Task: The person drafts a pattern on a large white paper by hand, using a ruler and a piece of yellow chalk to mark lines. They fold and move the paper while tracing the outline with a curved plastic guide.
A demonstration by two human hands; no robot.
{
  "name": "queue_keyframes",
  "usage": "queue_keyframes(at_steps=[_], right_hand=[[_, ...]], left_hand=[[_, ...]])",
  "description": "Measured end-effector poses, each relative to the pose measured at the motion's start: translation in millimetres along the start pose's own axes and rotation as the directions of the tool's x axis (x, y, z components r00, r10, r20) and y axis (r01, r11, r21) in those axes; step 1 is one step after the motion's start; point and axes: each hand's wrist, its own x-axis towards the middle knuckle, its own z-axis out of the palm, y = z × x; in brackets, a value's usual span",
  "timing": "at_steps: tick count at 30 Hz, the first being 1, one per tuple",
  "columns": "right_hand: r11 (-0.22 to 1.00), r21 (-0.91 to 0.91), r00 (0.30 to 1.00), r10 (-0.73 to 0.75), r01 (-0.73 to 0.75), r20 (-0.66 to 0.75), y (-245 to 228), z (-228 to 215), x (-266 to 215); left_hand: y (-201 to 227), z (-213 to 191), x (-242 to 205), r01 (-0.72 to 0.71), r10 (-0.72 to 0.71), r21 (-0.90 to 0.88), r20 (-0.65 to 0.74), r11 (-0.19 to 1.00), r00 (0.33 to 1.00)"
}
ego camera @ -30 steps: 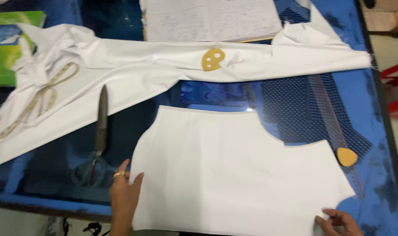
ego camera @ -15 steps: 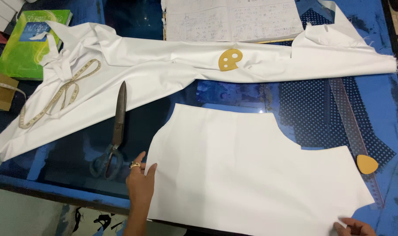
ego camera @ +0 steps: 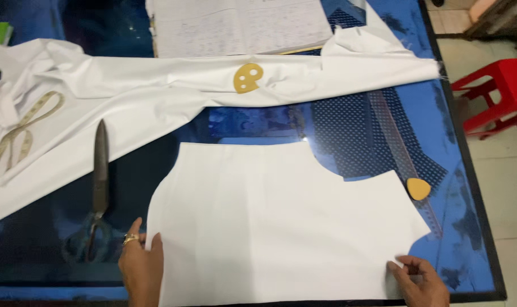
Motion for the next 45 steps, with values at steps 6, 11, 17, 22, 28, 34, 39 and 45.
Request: queue_keyframes(at_steps=[6, 11, 17, 22, 28, 34, 39, 45], right_hand=[[0.988, 0.095, 0.991, 0.111, -0.118, 0.076, -29.8, -14.9, -17.2], [0.996, 0.092, 0.997, 0.001, -0.008, 0.073, 28.4, 7.1, 12.3], [0.966, 0.039, 0.962, 0.249, -0.255, 0.115, -50.0, -23.2, -20.1], [0.991, 0.012, 0.989, 0.129, -0.130, 0.074, -9.1, -8.0, -2.8], [0.900, -0.302, 0.923, -0.363, 0.313, -0.126, -24.3, -5.9, 13.6], [0.764, -0.126, 0.773, -0.632, 0.633, 0.053, -98.3, 20.3, 4.4], [0.630, -0.227, 0.655, -0.754, 0.743, 0.049, -89.8, 42.0, 34.0], [0.493, -0.301, 0.516, -0.857, 0.816, -0.005, -91.8, 45.2, 40.8]], left_hand=[[-8.0, 3.6, -1.7, 0.027, -0.027, -0.006, -0.036, 1.000, 0.999], [-39.5, 21.1, 11.5, -0.074, 0.073, -0.005, -0.099, 0.997, 0.992], [12.1, -8.1, -7.0, 0.093, -0.093, -0.018, -0.004, 0.995, 0.996], [-13.1, 8.2, -2.9, -0.062, 0.068, 0.071, -0.090, 0.996, 0.994], [5.0, 56.5, -27.5, -0.550, 0.585, 0.226, -0.136, 0.804, 0.800], [53.3, 59.0, -76.6, -0.821, 0.788, 0.186, 0.229, 0.540, 0.571], [48.9, 57.2, -79.8, -0.869, 0.862, 0.269, 0.188, 0.416, 0.471], [44.7, 46.5, -73.4, -0.856, 0.854, 0.291, 0.180, 0.427, 0.487]])
